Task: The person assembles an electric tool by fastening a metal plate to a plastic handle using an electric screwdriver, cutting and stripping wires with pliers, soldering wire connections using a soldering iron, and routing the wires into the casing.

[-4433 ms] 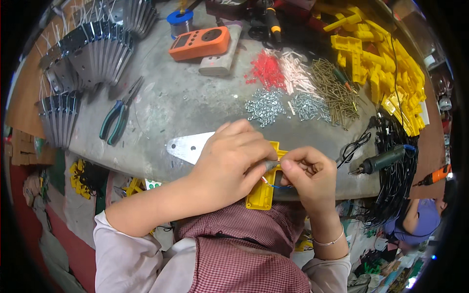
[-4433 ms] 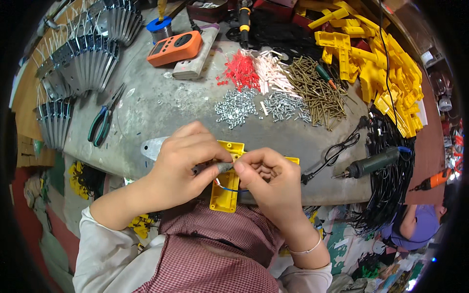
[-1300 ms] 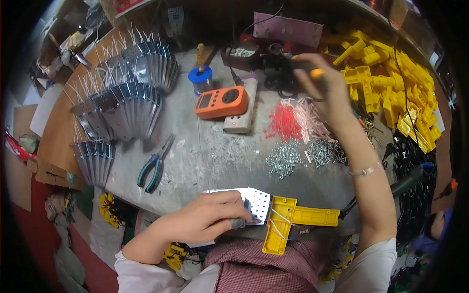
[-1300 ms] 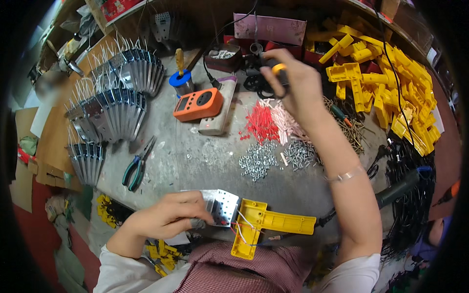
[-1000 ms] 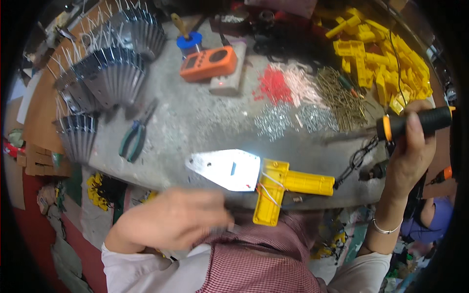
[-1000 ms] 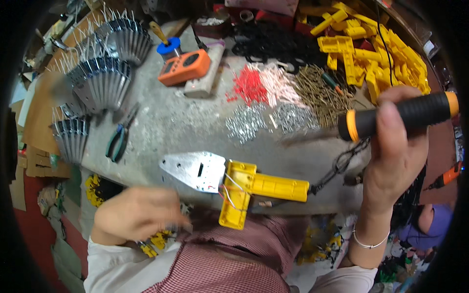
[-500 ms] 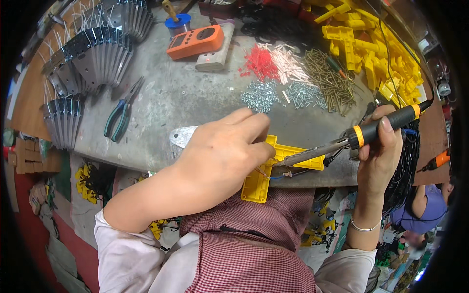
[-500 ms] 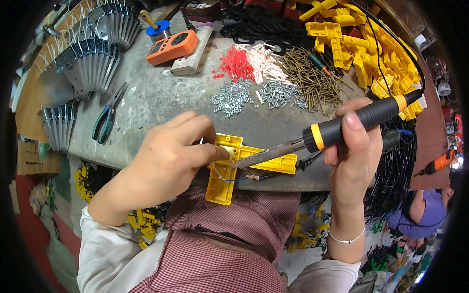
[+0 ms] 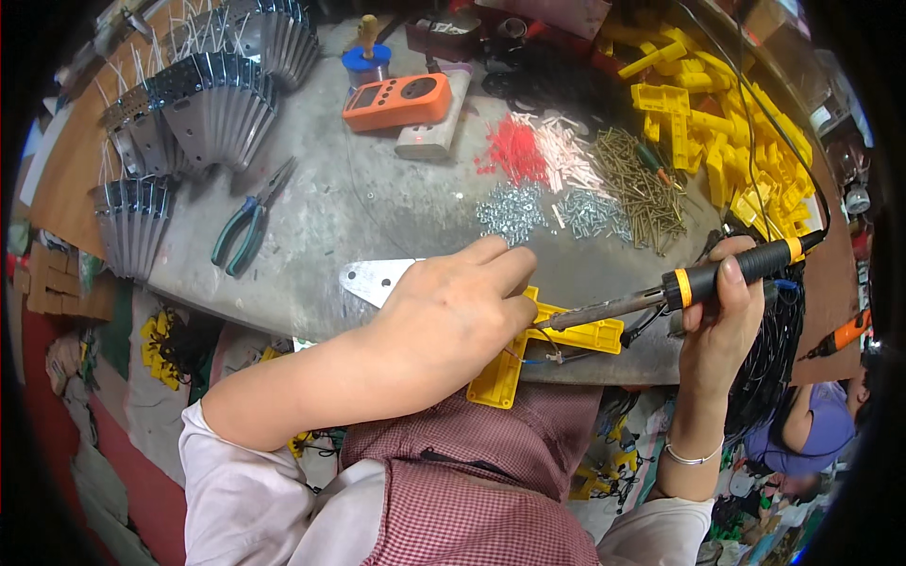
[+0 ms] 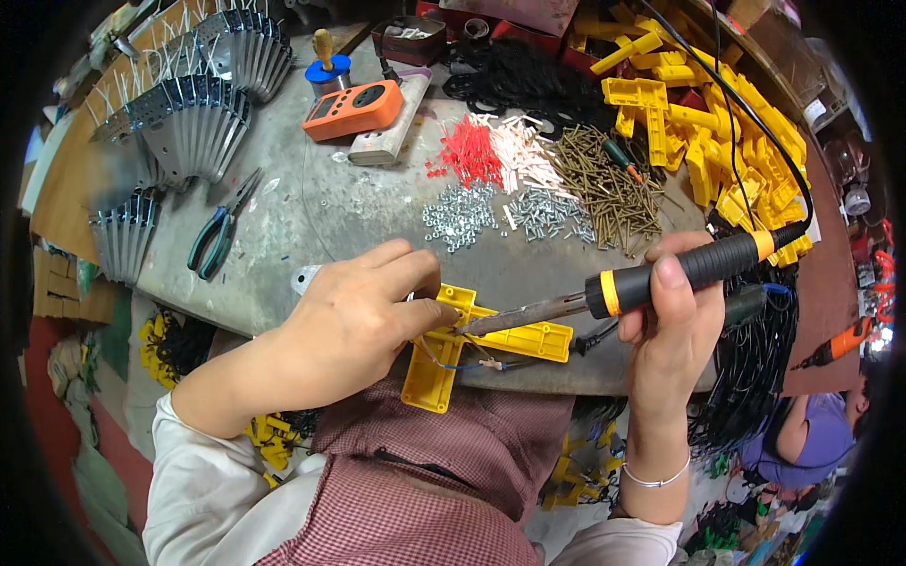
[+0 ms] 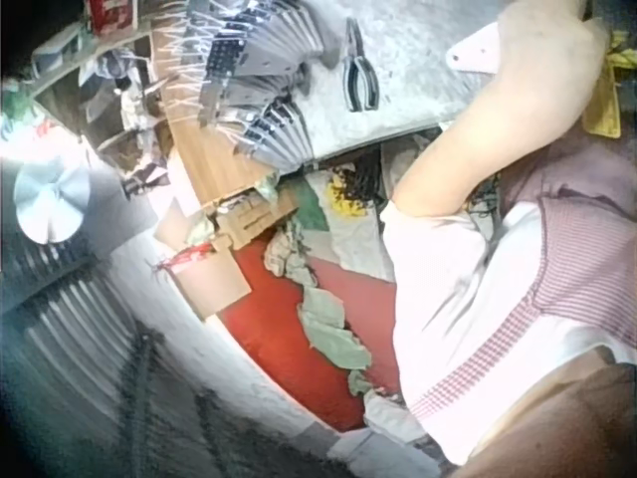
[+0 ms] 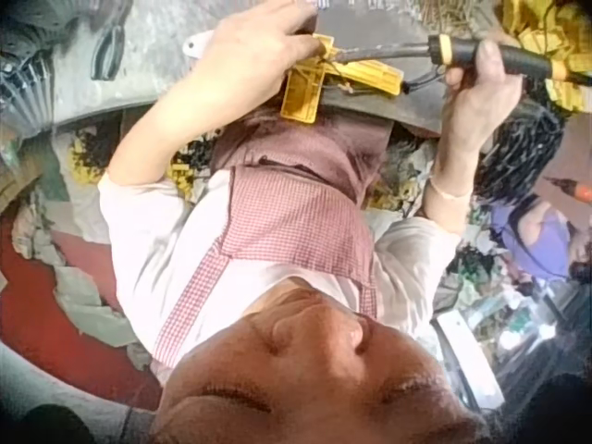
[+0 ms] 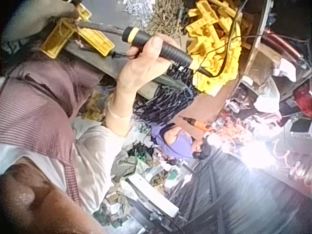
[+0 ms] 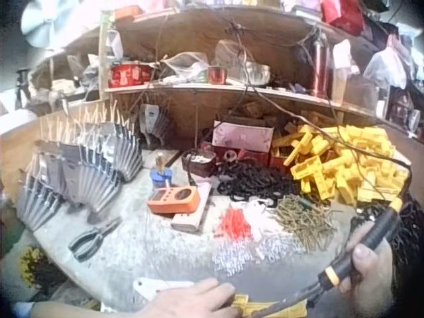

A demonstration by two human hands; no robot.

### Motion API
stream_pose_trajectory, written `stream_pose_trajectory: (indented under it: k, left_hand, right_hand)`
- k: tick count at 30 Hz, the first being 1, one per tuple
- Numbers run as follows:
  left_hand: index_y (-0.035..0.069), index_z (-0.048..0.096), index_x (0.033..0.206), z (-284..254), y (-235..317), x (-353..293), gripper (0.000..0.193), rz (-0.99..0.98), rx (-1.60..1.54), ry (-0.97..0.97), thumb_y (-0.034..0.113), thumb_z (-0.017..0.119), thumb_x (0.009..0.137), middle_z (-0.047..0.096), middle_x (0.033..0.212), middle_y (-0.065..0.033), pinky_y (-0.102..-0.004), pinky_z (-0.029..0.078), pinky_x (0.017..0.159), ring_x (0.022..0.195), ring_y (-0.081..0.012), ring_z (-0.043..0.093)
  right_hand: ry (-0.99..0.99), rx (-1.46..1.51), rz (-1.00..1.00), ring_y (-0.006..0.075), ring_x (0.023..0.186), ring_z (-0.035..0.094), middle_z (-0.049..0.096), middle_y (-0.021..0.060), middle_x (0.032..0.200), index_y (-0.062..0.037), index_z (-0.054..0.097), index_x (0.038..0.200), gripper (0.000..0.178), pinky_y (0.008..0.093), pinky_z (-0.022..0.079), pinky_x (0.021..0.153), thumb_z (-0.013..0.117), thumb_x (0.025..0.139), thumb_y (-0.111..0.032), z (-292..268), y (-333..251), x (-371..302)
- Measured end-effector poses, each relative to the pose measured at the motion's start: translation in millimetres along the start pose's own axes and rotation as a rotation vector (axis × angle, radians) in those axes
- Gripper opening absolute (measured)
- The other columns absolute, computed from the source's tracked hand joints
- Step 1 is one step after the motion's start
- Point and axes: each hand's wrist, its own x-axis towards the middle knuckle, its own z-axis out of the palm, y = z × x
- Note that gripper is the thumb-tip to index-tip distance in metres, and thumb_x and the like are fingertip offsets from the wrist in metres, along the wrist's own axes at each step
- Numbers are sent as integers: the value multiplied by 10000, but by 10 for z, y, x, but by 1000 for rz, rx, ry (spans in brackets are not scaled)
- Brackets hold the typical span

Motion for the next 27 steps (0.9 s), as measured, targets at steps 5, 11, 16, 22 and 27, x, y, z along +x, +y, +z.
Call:
stream_pose_trajectory:
  k: [5,11,16,22,27]
  left_hand:
    - [51,691,861,-4,17,3,221,-10,-5,-32,32,634,647,543,883,-68,-335,494,643,839,-236,556]
    - [50,687,872,-84,3,-46,250,-26,-29,43,-11,610,643,550,866,-70,-342,485,645,809,-246,552]
    - [33,682,918,-170,-23,-112,344,-99,-70,84,-95,561,622,555,825,-86,-350,462,648,759,-258,541]
    - [11,667,948,-249,-10,-155,396,-174,-178,116,-132,543,600,602,791,-97,-349,455,680,754,-269,557]
    - [9,662,959,-232,-34,-197,415,-204,-239,142,-134,552,586,641,778,-87,-342,461,708,757,-264,581]
  right_hand:
    - [-8,-13,1,24,444,414,477,-6,652,-42,501,965,295,149,306,409,564,898,-323,-8,-15,0]
    - [-16,-16,2,24,451,413,475,-9,647,-43,502,967,282,151,305,411,562,901,-310,-26,-10,-3]
    - [-13,-23,-15,23,450,408,474,-11,646,-45,504,962,270,150,305,411,559,904,-303,-39,5,10]
    - [-3,-6,-4,25,450,403,472,-13,649,-47,507,961,259,150,303,415,556,902,-295,-32,-12,15]
    - [50,-18,-13,20,444,383,472,-13,647,-46,524,945,254,151,286,409,560,891,-292,-42,-32,12]
